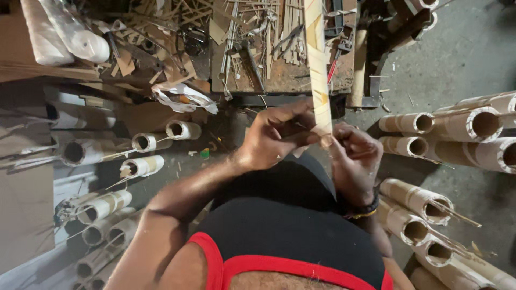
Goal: The person picks thin wooden strips from a cluttered workbench, wraps white tape around a wooden rod, and bends and peels the strips by hand while standing at the bench.
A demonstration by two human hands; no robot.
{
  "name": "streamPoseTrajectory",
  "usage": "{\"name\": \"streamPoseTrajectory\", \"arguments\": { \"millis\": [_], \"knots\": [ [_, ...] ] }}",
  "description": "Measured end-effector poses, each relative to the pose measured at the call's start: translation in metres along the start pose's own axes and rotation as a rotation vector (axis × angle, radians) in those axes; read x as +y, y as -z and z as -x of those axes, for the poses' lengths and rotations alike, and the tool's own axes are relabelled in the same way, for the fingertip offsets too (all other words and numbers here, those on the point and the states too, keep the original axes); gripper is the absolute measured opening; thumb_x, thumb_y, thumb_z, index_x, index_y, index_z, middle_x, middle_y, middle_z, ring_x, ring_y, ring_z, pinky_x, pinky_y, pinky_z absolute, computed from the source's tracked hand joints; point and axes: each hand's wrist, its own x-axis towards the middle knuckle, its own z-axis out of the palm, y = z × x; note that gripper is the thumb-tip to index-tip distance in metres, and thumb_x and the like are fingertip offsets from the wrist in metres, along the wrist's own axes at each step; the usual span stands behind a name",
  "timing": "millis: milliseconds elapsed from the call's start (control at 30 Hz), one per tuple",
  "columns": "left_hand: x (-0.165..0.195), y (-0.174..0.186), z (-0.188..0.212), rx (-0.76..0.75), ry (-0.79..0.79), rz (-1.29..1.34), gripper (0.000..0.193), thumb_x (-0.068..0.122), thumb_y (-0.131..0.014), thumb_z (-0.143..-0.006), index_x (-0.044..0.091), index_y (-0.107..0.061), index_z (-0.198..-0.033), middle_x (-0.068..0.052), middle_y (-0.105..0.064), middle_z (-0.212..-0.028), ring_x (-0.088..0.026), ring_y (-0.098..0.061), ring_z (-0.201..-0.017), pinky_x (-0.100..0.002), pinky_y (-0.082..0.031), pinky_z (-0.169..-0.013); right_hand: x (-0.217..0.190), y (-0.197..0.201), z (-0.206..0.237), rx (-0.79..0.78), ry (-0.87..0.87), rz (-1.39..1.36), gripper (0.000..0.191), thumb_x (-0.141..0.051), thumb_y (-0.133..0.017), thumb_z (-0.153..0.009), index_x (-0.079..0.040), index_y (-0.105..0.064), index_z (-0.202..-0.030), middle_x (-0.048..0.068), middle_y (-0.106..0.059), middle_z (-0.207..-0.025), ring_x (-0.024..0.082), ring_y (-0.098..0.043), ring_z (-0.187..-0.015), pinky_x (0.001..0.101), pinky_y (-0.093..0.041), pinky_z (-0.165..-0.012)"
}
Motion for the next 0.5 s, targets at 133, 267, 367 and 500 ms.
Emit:
{"name": "streamPoseTrajectory", "arguments": {
  "millis": [133,267,367,500],
  "knots": [
    [-0.01,0.009,-0.01,-0.104,-0.173,-0.268,0.034,-0.008,-0.072,-0.099,0.001,-0.068,-0.131,-0.011,-0.074,-0.121,-0.016,-0.071,-0.108,-0.032,-0.062,-0.095,0.0,0.0,0.002,-0.046,0.025,-0.115,0.008,0.001,-0.069,-0.1,0.009,-0.069,-0.101,0.011,-0.074,-0.096,0.009,-0.062,-0.079,0.0233,-0.047,-0.074],
    [-0.024,0.018,-0.053,-0.312,-0.159,-0.115,0.028,-0.003,-0.072,-0.097,0.003,-0.07,-0.124,-0.01,-0.074,-0.119,-0.019,-0.075,-0.107,-0.035,-0.065,-0.095,0.0,-0.003,0.007,0.109,-0.022,-0.078,0.012,-0.001,-0.074,-0.095,0.008,-0.069,-0.102,0.008,-0.071,-0.093,0.011,-0.065,-0.081,0.0229,-0.051,-0.073],
    [-0.035,0.016,-0.08,-0.428,-0.295,-0.216,0.024,-0.002,-0.075,-0.097,0.007,-0.074,-0.119,-0.01,-0.077,-0.118,-0.021,-0.075,-0.11,-0.037,-0.064,-0.101,0.001,-0.001,0.015,0.171,-0.074,0.074,0.015,-0.007,-0.074,-0.098,0.008,-0.071,-0.095,0.009,-0.07,-0.083,0.01,-0.061,-0.071,0.0215,-0.043,-0.062],
    [-0.034,0.012,-0.099,-0.57,-0.444,-0.275,0.024,-0.002,-0.08,-0.093,0.009,-0.077,-0.113,-0.009,-0.077,-0.112,-0.021,-0.072,-0.11,-0.038,-0.06,-0.101,0.006,0.012,0.019,0.232,-0.145,0.021,0.029,-0.021,-0.069,-0.101,0.007,-0.072,-0.091,0.011,-0.07,-0.078,0.013,-0.062,-0.064,0.0248,-0.046,-0.059]
  ]
}}
